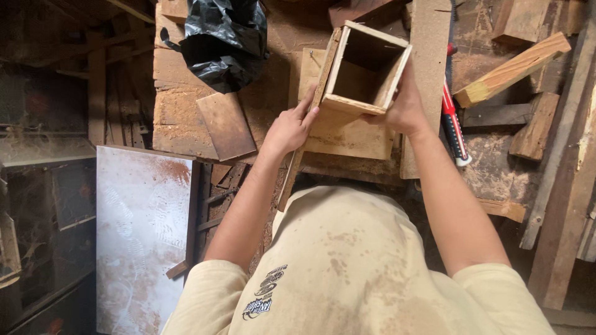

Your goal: The person assembles a small wooden box by hammering nails into wooden panels on a workbench. They position and secure each panel, retrieve nails from a black bag, and check the fit of the assembled box.

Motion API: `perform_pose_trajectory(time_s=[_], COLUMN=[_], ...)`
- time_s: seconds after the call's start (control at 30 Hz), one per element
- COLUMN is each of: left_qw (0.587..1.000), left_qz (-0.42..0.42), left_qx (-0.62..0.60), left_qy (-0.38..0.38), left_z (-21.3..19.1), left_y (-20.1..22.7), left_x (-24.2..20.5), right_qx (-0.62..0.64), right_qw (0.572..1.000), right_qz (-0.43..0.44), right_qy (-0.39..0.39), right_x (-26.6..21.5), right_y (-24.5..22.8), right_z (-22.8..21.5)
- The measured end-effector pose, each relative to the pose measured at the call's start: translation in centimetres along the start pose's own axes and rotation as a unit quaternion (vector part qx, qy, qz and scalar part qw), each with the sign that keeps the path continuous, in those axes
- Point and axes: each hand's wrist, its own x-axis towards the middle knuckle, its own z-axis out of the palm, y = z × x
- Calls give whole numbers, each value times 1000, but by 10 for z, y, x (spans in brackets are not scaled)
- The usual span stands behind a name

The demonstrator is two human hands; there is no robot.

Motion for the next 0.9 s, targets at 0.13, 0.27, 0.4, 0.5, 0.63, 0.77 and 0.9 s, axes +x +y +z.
perform_pose_trajectory(time_s=[0.13, 0.27, 0.4, 0.5, 0.63, 0.77, 0.9], left_qw=[997, 998, 997, 998, 997, 999, 998], left_qz=[-15, -18, -17, 5, 57, 35, 52], left_qx=[67, 47, 73, 65, 5, -33, -20], left_qy=[23, 24, -3, 10, 56, 23, 24], left_z=[-5, -10, -1, 8, 15, 9, 5], left_y=[7, 6, 4, 4, 0, -2, -2], left_x=[-7, -6, -3, 1, 2, 2, 5], right_qx=[88, 53, -18, -12, -23, 10, -10], right_qw=[996, 997, 997, 999, 999, 999, 1000], right_qz=[0, -61, -70, -41, -48, -42, -12], right_qy=[-8, 10, 11, 12, -4, 0, -22], right_x=[0, 9, 16, 23, 23, 26, 29], right_y=[21, 21, 16, 13, 15, 14, 8], right_z=[-11, -17, -13, -10, -9, -5, -5])
